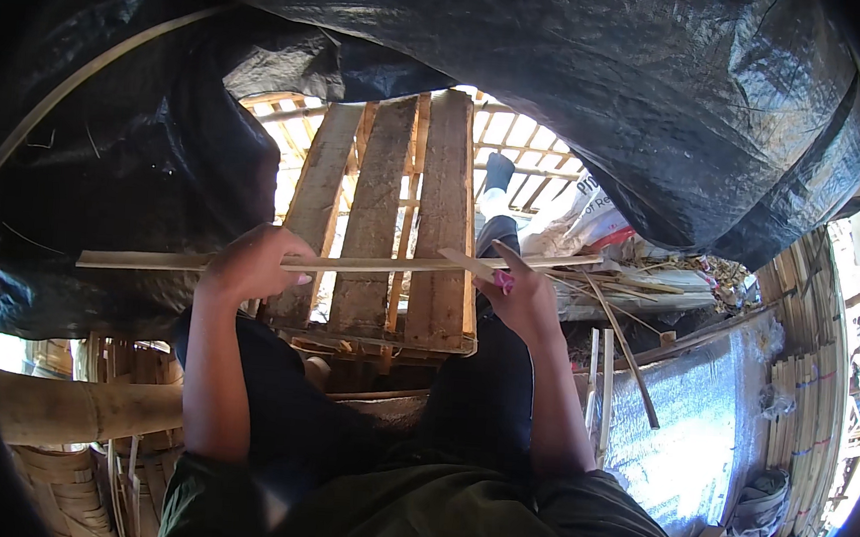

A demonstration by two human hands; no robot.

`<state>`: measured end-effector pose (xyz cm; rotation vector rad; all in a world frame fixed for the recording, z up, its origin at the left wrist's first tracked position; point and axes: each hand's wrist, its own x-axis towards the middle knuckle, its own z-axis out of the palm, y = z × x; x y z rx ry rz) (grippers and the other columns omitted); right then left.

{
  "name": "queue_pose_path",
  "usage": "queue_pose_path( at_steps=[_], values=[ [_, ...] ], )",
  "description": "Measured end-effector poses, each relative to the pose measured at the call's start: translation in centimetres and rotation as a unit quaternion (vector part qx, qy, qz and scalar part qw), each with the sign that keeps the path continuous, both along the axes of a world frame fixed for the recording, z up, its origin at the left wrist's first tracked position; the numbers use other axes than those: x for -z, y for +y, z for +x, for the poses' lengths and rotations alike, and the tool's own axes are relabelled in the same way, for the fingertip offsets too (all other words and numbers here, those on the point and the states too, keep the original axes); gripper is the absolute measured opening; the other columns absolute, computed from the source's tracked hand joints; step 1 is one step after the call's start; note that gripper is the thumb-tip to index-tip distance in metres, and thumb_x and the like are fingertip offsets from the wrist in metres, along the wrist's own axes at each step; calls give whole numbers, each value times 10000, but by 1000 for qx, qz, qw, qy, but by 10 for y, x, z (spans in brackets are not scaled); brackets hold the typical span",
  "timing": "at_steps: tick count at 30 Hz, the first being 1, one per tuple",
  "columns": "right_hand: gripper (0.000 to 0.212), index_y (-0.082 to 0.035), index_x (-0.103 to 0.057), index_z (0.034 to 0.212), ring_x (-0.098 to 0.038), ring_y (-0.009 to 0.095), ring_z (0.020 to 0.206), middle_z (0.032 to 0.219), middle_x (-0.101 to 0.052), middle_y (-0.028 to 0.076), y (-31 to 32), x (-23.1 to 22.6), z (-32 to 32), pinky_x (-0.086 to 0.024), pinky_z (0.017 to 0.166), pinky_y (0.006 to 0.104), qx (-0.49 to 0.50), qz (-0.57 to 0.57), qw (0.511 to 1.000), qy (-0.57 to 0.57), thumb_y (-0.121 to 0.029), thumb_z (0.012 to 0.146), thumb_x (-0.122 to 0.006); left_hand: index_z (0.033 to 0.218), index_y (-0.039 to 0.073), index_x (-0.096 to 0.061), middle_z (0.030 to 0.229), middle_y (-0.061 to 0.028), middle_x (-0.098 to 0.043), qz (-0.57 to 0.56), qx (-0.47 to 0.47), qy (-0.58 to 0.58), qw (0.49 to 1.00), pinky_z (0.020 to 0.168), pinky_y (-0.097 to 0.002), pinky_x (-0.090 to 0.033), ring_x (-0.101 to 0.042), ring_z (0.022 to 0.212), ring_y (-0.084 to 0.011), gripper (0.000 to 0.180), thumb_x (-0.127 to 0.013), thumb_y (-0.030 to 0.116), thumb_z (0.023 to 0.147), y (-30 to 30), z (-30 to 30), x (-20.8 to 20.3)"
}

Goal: The person scrapes a bamboo strip using a knife, holds a smartphone, and scrapes the bamboo strip again using the knife.

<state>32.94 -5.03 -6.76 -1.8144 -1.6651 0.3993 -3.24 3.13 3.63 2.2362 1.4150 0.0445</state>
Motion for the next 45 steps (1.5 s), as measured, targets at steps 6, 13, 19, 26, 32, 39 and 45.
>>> queue_pose_path(
  at_steps=[6, 13, 19, 26, 32, 39, 45],
  values=[
    [230, -72, -688, 953, -661, 373, 707, 727, -651, 152, 28, 28, 2, -499, 601, 432, -47, 28, 995, -82, -191, 788, -795, 976, 63, -700, 992, -157, -694, 1, -7, 75, 997, 857, -421, -523, -663, 985, -326, 203, -722, 211, 839, 3, 14, 5],
    [167, -44, -614, 858, -649, 385, 704, 733, -653, 163, 41, 19, 2, -483, 598, 448, -88, 49, 991, -90, -132, 803, -745, 908, -7, -609, 831, -233, -649, -8, 97, 124, 987, 742, -499, -508, -652, 819, -415, 419, -514, 391, 999, -4, 63, 43],
    [188, 7, -632, 903, -623, 273, 626, 680, -611, 164, 35, 18, 29, -467, 595, 387, 0, 11, 997, 73, -180, 922, -641, 937, 15, -557, 793, -212, -638, -9, 92, 77, 993, 705, -509, -509, -661, 813, -402, 350, -463, 341, 1025, -8, 78, 59],
    [402, 51, -653, 848, -579, 276, 585, 641, -592, 216, 29, 57, 82, -455, 612, 405, 159, -137, 971, 118, -298, 994, -516, 983, 57, -552, 768, -174, -653, 57, 101, 90, 989, 666, -475, -522, -681, 766, -359, 224, -513, 277, 1003, -19, 92, 68],
    [423, 27, -677, 934, -674, 428, 741, 755, -669, 256, 23, 71, 54, -515, 665, 465, 163, -167, 965, 123, -340, 1006, -479, 1063, 84, -570, 806, -105, -678, 136, 155, 206, 956, 572, -349, -548, -717, 686, -227, 187, -532, 254, 996, -23, 101, 58],
    [413, -91, -557, 837, -365, 60, 368, 525, -421, -31, 22, 60, 44, -272, 323, 258, 168, -237, 896, 335, -428, 1045, -438, 1044, 105, -562, 758, -108, -653, 151, 148, 182, 960, 570, -380, -540, -707, 684, -259, 150, -531, 244, 995, -30, 105, 63],
    [402, -72, -580, 854, -379, 65, 383, 527, -421, -29, 25, 76, 48, -260, 326, 255, 140, -224, 904, 337, -403, 1045, -454, 1056, 107, -550, 729, -113, -639, 131, 144, 185, 963, 562, -395, -540, -699, 663, -276, 157, -518, 251, 1002, -28, 109, 63]
  ],
)
